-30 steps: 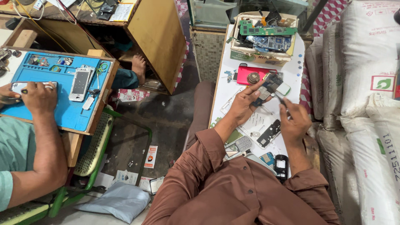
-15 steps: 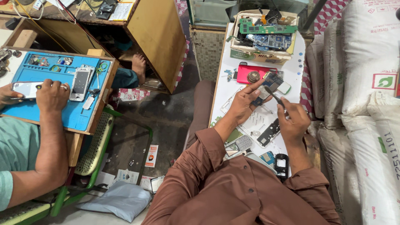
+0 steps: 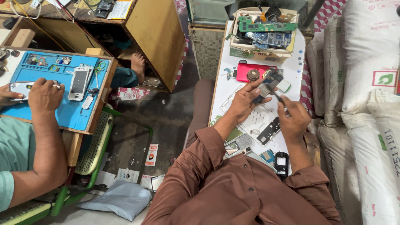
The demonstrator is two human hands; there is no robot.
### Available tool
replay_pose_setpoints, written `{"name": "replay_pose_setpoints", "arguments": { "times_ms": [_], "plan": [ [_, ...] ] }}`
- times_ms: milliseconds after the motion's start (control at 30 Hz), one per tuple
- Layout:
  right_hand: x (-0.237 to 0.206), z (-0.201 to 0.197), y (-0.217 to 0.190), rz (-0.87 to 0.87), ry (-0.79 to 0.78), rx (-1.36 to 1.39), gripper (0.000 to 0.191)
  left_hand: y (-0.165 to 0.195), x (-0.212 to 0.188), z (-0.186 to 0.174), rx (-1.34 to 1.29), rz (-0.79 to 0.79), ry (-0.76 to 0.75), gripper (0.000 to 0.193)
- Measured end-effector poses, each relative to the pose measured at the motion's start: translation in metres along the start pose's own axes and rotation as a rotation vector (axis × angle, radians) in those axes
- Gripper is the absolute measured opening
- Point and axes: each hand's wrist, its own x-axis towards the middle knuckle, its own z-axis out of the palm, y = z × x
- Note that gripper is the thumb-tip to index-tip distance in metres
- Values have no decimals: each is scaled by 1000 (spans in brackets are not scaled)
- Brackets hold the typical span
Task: The person repairs a mobile phone at a cluttered workbench. They hold the opened phone in one hand and use a small hand tool with the other to work on the internal board and keypad area, repeatedly manipulating components and adjusting the phone's position while working.
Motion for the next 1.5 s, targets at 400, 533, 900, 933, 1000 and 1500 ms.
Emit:
{"name": "replay_pose_setpoints", "arguments": {
  "times_ms": [400, 533, 900, 933, 1000, 1500],
  "plan": [
    [3, -4, 5, 26, 19, -61, 27, 0, 1, 8, 45, 15, -29, 48],
    [-3, -8, 15, -47, -28, 16, 30, -15, 4, 5, 10, -1, -19, 46],
    [-3, -17, 23, 79, 68, -27, 31, -25, 2, 13, 41, 4, -55, 45],
    [-3, -18, 24, 139, 98, -21, 30, -26, 2, 14, 34, 0, -64, 44],
    [-3, -19, 25, 71, 68, -14, 31, -28, 3, 15, 17, -5, -82, 44],
    [-3, -18, 32, 106, 13, 34, 30, -30, 7, 11, -1, 23, -29, 46]
  ]
}}
